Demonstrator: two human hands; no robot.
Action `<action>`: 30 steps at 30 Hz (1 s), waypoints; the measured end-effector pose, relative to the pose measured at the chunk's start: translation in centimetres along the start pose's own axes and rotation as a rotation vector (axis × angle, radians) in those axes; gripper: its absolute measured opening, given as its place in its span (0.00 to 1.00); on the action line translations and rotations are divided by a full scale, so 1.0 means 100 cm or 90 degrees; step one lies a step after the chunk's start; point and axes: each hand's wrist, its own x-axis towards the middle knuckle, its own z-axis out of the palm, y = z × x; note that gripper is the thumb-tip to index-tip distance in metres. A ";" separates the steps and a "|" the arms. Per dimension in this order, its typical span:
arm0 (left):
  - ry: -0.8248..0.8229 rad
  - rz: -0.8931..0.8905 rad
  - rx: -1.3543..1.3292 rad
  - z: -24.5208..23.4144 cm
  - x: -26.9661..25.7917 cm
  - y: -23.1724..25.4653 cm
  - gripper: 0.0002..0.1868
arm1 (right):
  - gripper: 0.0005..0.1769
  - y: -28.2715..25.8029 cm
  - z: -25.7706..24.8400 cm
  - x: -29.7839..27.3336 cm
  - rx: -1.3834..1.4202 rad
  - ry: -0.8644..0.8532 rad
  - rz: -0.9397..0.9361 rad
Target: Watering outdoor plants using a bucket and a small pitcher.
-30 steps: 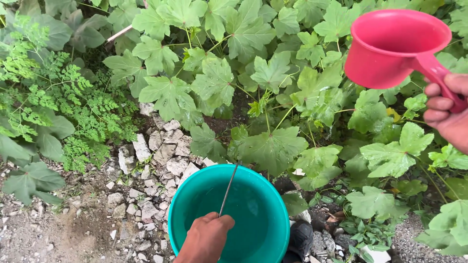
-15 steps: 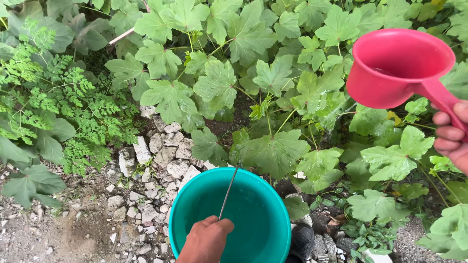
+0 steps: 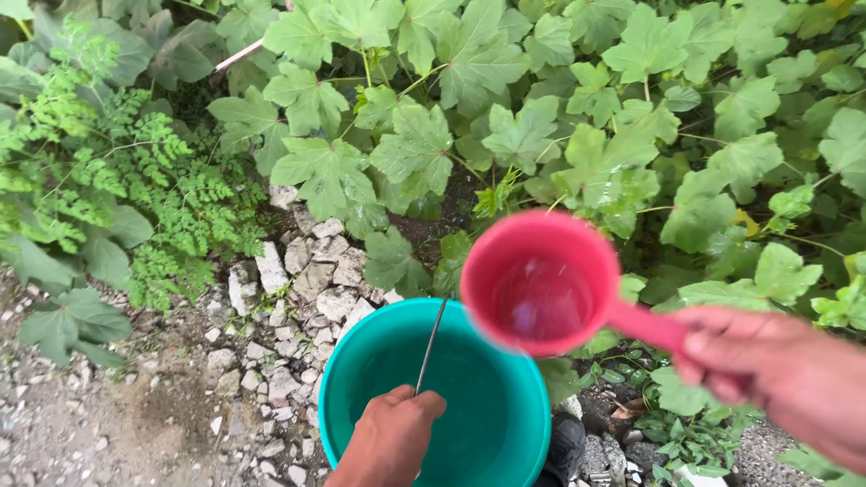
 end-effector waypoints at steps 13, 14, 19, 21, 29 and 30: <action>-0.030 0.178 0.112 0.008 -0.044 0.025 0.19 | 0.11 0.042 0.137 0.002 -0.671 -0.234 -0.148; -0.038 0.137 0.055 0.007 -0.056 0.034 0.16 | 0.11 0.049 0.144 0.003 -0.750 -0.207 -0.161; 0.008 0.516 0.441 0.011 -0.046 0.026 0.13 | 0.16 0.062 0.156 0.007 -0.862 -0.190 -0.311; -0.019 0.461 0.368 0.011 -0.056 0.034 0.13 | 0.18 0.062 0.157 0.006 -0.883 -0.185 -0.379; 0.048 0.652 0.447 0.025 -0.072 0.041 0.13 | 0.11 0.130 0.131 0.051 -1.131 -0.129 -0.379; 0.049 0.646 0.448 0.018 -0.097 0.057 0.13 | 0.11 0.143 0.129 0.055 -1.129 -0.135 -0.381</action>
